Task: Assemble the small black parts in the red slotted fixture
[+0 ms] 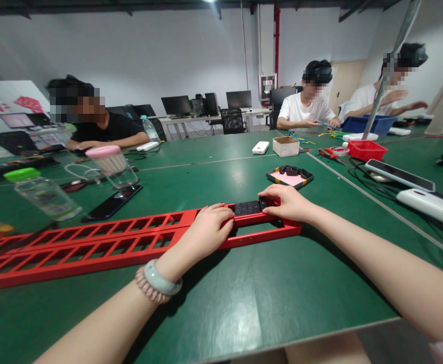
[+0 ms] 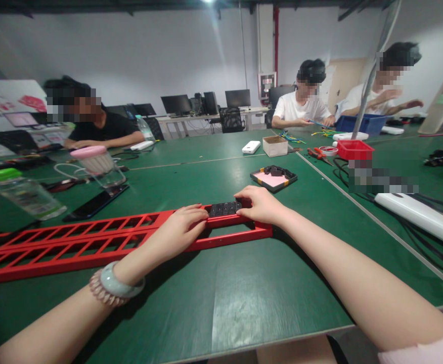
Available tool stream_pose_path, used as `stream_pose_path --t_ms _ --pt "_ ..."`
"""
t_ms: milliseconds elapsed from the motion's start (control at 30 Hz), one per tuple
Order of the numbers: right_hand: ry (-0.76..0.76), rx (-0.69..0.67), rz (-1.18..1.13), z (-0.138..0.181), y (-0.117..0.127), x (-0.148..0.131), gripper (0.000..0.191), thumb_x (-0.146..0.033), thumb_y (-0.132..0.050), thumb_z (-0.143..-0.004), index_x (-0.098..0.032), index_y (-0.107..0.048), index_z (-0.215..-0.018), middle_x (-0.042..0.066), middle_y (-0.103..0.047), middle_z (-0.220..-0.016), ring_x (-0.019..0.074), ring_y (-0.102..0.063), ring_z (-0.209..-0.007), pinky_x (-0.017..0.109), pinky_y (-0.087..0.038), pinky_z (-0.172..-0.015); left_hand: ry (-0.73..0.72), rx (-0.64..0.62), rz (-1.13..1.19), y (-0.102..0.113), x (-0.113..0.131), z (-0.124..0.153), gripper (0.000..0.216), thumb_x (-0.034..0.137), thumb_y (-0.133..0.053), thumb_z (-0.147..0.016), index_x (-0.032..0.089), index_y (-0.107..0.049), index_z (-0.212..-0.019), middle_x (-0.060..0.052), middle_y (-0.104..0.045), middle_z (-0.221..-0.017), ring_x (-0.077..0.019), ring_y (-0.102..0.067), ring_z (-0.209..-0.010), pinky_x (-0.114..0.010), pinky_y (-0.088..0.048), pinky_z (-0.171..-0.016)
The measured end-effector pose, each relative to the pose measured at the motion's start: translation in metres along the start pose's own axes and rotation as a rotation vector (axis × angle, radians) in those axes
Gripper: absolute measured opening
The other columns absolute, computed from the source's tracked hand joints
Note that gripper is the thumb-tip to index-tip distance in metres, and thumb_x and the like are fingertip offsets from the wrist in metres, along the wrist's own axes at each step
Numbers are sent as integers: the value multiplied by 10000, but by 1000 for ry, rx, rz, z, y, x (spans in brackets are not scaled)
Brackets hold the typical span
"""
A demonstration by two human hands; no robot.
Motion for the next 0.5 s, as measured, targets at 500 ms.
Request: stream_pose_path --t_ms 500 --pt "-6 -63 49 -1 -1 -6 304 -196 -647 -711 -120 -654 -1006 93 -660 -986 190 -605 -890 334 -481 -832 10 14 0 1 -1 2 236 236 -423 -848 191 -645 -782 -50 -676 -905 -209 -588 -969 -387 -393 -995"
Point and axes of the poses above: each hand's wrist, its own z-axis away from the middle knuckle, its own y-axis out of the back of the hand, x = y × z, the point moved 7 cm from there along -z, towards the middle knuckle
